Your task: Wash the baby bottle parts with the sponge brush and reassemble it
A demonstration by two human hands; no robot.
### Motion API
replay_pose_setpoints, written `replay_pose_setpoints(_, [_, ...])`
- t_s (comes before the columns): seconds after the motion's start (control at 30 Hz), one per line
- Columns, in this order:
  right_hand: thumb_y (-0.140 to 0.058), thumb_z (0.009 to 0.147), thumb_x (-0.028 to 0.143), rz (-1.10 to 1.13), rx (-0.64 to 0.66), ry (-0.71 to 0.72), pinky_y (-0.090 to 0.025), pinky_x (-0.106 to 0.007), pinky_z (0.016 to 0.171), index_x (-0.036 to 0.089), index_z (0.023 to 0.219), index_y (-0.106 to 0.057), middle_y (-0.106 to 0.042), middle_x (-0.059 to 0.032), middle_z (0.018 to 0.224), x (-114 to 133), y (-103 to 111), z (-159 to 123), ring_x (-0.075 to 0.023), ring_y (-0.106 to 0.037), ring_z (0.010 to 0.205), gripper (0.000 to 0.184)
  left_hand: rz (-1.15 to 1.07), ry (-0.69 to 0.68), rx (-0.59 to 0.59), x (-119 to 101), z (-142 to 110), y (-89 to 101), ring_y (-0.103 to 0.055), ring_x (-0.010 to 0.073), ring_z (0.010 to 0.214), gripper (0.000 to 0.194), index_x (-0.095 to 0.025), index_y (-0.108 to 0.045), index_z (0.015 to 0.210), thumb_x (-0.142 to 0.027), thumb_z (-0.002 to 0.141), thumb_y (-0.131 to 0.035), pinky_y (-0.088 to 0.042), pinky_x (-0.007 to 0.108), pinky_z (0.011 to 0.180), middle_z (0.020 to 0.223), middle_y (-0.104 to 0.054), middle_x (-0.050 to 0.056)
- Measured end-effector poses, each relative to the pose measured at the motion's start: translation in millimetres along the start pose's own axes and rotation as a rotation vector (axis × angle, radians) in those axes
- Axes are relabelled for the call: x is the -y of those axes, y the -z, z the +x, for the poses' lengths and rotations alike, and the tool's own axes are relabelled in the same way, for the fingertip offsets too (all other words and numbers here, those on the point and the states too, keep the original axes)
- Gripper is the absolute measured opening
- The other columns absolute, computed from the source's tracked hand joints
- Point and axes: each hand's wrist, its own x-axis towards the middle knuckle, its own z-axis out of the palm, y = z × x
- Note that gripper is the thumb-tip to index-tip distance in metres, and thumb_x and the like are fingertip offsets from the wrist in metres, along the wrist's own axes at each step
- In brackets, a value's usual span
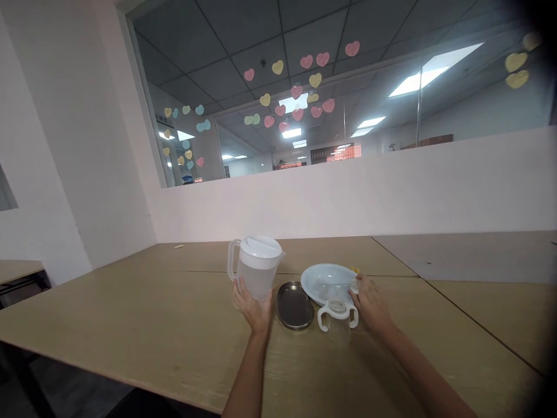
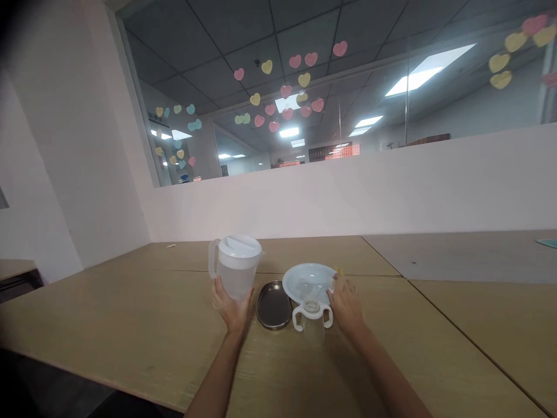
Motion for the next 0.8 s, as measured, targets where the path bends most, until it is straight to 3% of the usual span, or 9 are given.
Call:
replay_pose_setpoints(0.13, [-0.044,0.078,0.015,0.019,-0.037,0.095,-0.041,-0.035,0.078,0.019,0.100,-0.054,-0.060,-0.0084,0.099,3.6,7.6,2.2,-0.0244,-0.053,0.092,0.025,-0.027,-0.092,-0.029,-3.9,-1.6,-0.4,-0.034,0.0357,0.124,0.084,-0.016,-0.027,0.134,-0.050,0.067,-0.064,-0.030,0.054,0.100,0.136,-0.034,0.019])
replay_pose_setpoints(0.3, [-0.041,0.076,0.007,0.003,-0.075,0.150,-0.043,-0.035,0.081,0.027,0.106,-0.062,-0.055,-0.0078,0.105,3.4,4.1,3.1,-0.0230,-0.051,0.095,0.041,-0.046,-0.242,-0.028,-7.1,-6.1,-2.7,-0.031,0.0330,0.128,0.072,-0.016,-0.035,0.129,-0.044,0.070,-0.064,-0.026,0.055,0.102,0.137,-0.034,0.020])
replay_pose_setpoints(0.43, [-0.040,0.078,0.009,0.053,-0.033,0.101,-0.044,-0.037,0.081,0.030,0.111,-0.061,-0.054,-0.0081,0.107,1.6,1.7,3.8,-0.0227,-0.053,0.096,0.045,-0.077,-0.345,0.021,-6.3,-7.7,-4.4,-0.028,0.0322,0.131,0.064,-0.017,-0.040,0.128,-0.038,0.072,-0.064,-0.021,0.056,0.104,0.140,-0.032,0.020])
replay_pose_setpoints(0.57, [-0.042,0.078,0.016,0.271,0.002,0.028,-0.044,-0.035,0.084,0.024,0.125,-0.045,-0.053,-0.0078,0.115,4.4,5.1,3.7,-0.0212,-0.054,0.101,0.047,-0.070,-0.455,0.044,-4.5,-7.6,-4.9,-0.027,0.0328,0.132,0.058,-0.020,-0.045,0.126,-0.034,0.073,-0.064,-0.020,0.058,0.105,0.141,-0.032,0.018])
replay_pose_setpoints(0.7, [-0.053,0.073,0.033,0.396,0.046,-0.202,-0.046,-0.034,0.075,0.018,0.118,-0.043,-0.056,-0.0096,0.111,6.0,4.0,3.6,-0.0234,-0.059,0.094,0.048,-0.031,-0.500,0.045,-5.5,-6.1,-3.8,-0.027,0.0330,0.132,0.058,-0.020,-0.046,0.126,-0.033,0.073,-0.064,-0.020,0.058,0.105,0.142,-0.031,0.018])
replay_pose_setpoints(0.8, [-0.056,0.071,0.038,0.436,0.073,-0.206,-0.044,-0.035,0.078,0.018,0.114,-0.045,-0.060,-0.0087,0.104,4.3,2.9,4.0,-0.0238,-0.059,0.094,0.049,-0.018,-0.535,0.024,-6.6,-4.3,-2.5,-0.028,0.0331,0.132,0.055,-0.021,-0.049,0.124,-0.033,0.073,-0.064,-0.020,0.058,0.105,0.142,-0.031,0.017])
